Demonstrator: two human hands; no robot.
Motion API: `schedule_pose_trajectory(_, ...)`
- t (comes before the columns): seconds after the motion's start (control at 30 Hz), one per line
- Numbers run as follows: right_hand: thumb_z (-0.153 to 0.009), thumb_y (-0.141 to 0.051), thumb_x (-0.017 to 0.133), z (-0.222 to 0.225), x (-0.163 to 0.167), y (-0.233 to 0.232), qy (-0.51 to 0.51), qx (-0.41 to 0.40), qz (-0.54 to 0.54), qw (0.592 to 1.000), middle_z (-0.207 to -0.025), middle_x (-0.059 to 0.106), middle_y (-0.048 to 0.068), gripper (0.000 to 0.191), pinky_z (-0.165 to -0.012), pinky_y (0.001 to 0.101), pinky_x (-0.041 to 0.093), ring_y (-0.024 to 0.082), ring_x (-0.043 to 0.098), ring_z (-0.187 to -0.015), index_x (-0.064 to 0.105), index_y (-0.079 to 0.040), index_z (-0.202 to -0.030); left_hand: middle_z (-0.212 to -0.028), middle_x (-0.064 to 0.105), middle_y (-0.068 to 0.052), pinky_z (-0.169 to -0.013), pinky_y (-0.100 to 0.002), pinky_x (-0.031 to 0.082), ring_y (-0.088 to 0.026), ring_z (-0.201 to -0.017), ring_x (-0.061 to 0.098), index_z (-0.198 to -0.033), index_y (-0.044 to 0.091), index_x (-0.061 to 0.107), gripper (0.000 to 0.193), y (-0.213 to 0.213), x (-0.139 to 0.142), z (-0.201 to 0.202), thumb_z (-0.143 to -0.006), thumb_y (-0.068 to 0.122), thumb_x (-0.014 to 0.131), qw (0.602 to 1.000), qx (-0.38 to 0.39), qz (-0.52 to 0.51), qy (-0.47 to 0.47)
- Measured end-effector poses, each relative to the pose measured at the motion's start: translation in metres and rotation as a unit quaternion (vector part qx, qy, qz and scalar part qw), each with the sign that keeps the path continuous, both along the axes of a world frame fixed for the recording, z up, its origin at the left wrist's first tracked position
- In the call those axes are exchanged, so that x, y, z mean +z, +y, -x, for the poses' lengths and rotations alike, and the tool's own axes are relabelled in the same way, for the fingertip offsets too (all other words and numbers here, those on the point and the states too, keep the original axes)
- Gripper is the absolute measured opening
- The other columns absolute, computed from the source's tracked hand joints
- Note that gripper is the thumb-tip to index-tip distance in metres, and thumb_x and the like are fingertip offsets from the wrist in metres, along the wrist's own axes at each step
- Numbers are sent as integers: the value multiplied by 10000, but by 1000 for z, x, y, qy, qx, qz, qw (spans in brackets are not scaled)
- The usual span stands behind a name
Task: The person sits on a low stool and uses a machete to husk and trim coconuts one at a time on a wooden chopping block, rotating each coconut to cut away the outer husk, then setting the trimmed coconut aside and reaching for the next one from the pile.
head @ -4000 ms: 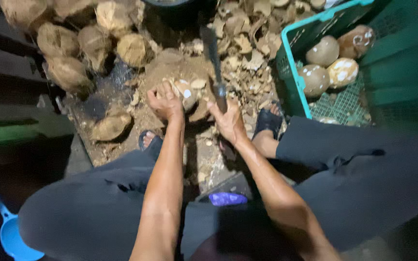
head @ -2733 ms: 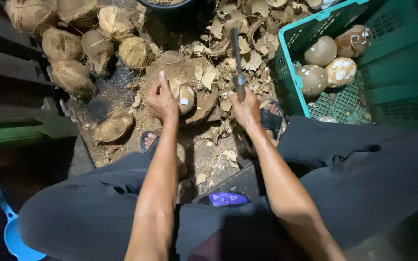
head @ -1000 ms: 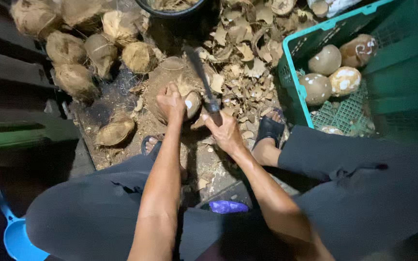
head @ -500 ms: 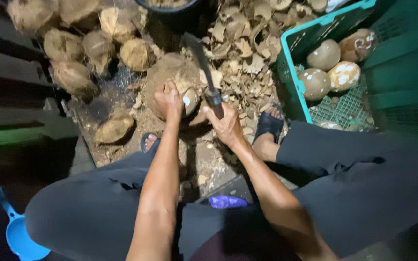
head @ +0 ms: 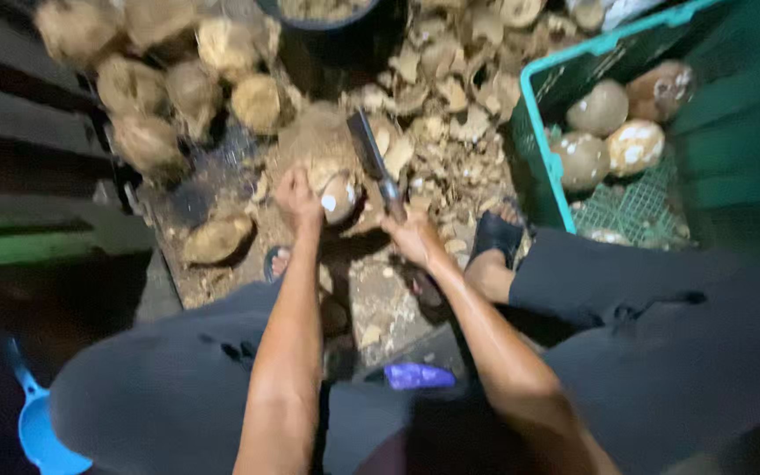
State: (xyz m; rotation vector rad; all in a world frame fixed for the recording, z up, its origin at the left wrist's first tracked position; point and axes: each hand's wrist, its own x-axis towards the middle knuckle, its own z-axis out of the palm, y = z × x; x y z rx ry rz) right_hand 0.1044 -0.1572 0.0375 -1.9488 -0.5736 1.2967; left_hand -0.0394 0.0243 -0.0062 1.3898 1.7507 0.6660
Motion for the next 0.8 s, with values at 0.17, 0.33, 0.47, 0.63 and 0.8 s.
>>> schedule_pose_trajectory(0.17, -921, -369, 725, 12, 5, -1, -29, 43, -66, 996, -612, 566, 51, 416, -552, 381, 494, 182, 583, -565, 577, -8, -778, -871, 666, -121, -797, -433, 485, -273, -833, 611, -926, 8, 703, 460, -4, 5, 4, -997, 451, 605, 995, -12, -64, -70)
schedule_pose_trajectory(0.33, -918, -356, 708, 14, 17, 0, -97, 56, -149, 983, -640, 578, 18, 298, -585, 360, 484, 143, 571, -613, 699, -63, -865, -1104, 655, -169, -901, -496, 547, -319, -1021, 660, -1130, -36, 600, 478, -24, 6, -18, -911, 369, 730, 946, 19, -109, -304)
schedule_pose_trajectory(0.47, -911, -372, 730, 0, 43, -1, -130, 31, -128, 983, -610, 537, 26, 338, -574, 362, 467, 147, 529, -597, 672, -45, -850, -1109, 682, -192, -865, -472, 506, -388, -1005, 663, -1159, 52, 687, 440, -24, 3, -28, -910, 415, 668, 982, -86, -160, -44)
schedule_pose_trajectory(0.63, -951, -387, 696, -8, 54, -5, -128, -38, -188, 973, -612, 503, 27, 402, -554, 370, 433, 153, 496, -580, 588, -44, -769, -1110, 684, -179, -803, -501, 495, -403, -972, 645, -1203, 135, 731, 324, -17, 3, -31, -1058, 307, 498, 931, -185, -273, 156)
schedule_pose_trajectory(0.8, -926, -351, 711, 0, 45, -6, -149, 24, -89, 984, -581, 512, 17, 379, -520, 351, 425, 144, 492, -541, 579, -45, -745, -857, 722, -185, -716, -501, 493, -397, -767, 665, -915, 129, 763, 389, -20, 7, -38, -970, 455, 557, 992, -9, -104, -64)
